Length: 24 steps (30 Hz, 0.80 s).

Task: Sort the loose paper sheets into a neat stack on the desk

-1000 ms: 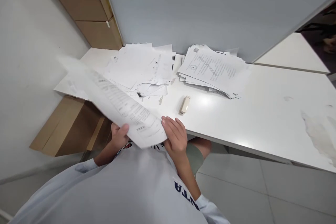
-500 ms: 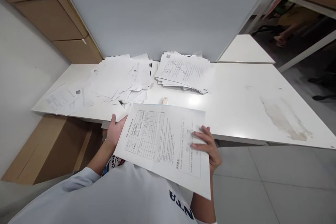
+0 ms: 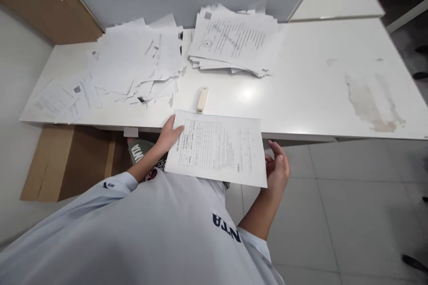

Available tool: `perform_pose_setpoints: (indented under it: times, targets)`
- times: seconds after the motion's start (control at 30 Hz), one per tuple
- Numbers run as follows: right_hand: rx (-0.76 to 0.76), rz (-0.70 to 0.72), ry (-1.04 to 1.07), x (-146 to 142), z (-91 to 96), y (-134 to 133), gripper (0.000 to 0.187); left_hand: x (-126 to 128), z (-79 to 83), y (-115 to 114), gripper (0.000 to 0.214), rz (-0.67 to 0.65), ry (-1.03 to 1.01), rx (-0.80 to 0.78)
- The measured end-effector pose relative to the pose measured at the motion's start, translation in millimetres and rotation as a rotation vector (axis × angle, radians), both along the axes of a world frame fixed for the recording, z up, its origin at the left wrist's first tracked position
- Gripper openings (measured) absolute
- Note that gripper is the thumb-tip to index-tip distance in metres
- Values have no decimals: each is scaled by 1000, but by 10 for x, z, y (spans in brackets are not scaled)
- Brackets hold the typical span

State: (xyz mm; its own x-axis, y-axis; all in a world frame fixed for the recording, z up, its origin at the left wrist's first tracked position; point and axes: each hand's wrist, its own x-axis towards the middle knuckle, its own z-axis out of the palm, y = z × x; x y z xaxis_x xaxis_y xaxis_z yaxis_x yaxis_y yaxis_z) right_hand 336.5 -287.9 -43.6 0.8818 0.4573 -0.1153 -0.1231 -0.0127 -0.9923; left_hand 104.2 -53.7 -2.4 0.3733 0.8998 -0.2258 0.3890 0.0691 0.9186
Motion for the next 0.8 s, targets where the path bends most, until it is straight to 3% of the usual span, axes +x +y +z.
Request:
perform_pose_setpoints:
  times: [0.13, 0.27, 0.37, 0.47, 0.6, 0.7, 0.8]
  targets:
    - [-121, 122, 228, -9, -76, -60, 59, 74, 0, 122, 46, -46, -23, -90]
    - [-180, 280, 224, 29, 35, -40, 55, 164, 3, 216, 51, -74, -40, -161]
    - [-161, 295, 199, 107, 135, -16, 51, 193, 8, 270, 60, -91, 20, -136]
    - [-164, 261, 184, 196, 177, 6, 47, 239, 73, 343, 66, -82, 111, 69]
    - [-162, 209, 177, 282, 163, 77, 44, 542, 284, 521, 50, -154, 204, 462]
    - [-158, 219, 182, 317, 135, 169, 45, 949, 413, 707, 41, -363, 287, 600]
    - [-160, 229, 161, 328, 99, 254, 44, 1296, 403, 859, 38, -573, 376, 610]
